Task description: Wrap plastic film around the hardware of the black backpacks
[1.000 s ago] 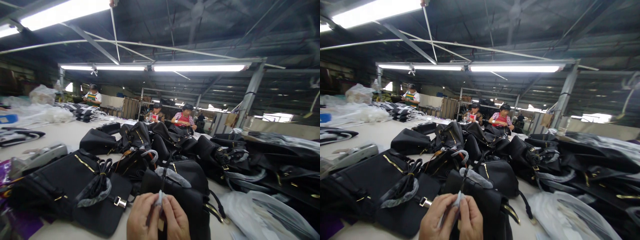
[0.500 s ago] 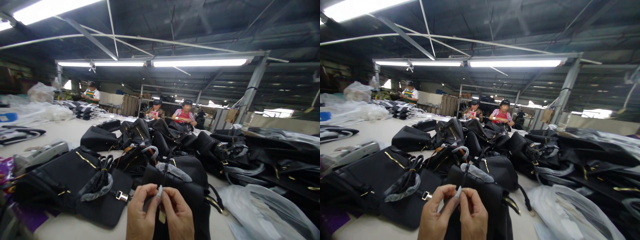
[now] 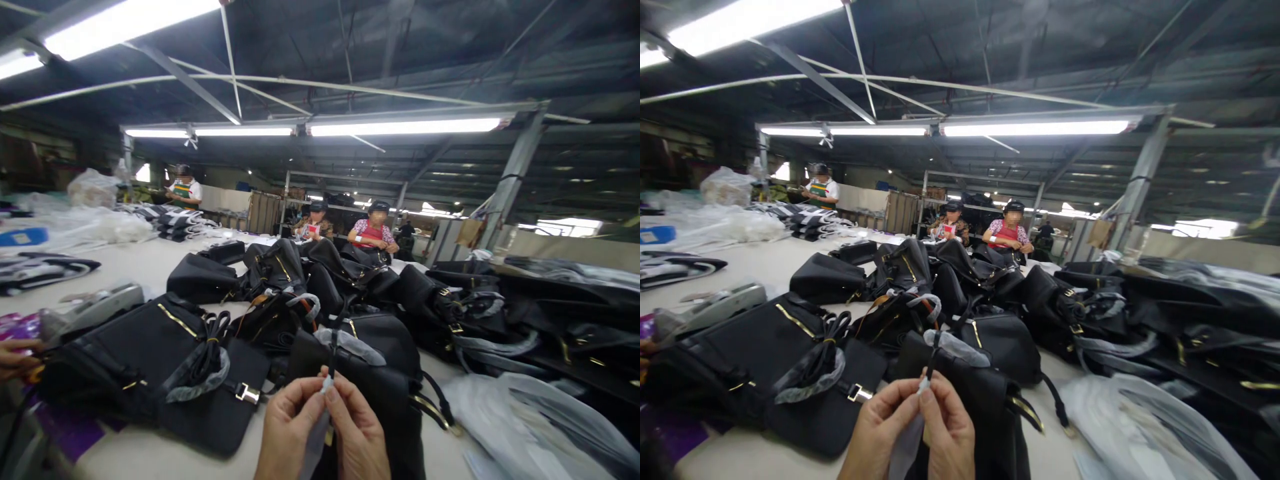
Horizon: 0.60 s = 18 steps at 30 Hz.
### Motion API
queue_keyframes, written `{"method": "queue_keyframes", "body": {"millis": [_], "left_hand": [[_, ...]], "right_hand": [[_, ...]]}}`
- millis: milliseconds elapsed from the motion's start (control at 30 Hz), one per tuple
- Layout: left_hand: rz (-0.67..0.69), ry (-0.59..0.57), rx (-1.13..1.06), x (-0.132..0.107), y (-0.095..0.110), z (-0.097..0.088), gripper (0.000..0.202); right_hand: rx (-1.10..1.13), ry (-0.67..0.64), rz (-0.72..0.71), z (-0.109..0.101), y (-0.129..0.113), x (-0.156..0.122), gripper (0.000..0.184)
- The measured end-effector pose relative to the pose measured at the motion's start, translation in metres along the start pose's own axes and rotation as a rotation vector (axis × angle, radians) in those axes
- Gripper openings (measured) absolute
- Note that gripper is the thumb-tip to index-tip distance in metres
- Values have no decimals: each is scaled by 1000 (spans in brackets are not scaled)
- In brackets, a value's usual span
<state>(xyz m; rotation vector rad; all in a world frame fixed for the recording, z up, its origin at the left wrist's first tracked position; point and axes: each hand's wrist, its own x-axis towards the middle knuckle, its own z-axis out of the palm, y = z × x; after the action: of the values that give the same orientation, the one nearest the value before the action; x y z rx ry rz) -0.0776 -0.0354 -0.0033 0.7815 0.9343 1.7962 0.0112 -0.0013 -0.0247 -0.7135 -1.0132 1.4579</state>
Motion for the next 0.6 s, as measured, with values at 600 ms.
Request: {"method": "queue_keyframes", "body": {"millis": [600], "left_hand": [[-330, -169, -57, 7, 17, 6, 34]], "right_hand": [[-13, -79, -4, -10, -33, -15, 43]]}}
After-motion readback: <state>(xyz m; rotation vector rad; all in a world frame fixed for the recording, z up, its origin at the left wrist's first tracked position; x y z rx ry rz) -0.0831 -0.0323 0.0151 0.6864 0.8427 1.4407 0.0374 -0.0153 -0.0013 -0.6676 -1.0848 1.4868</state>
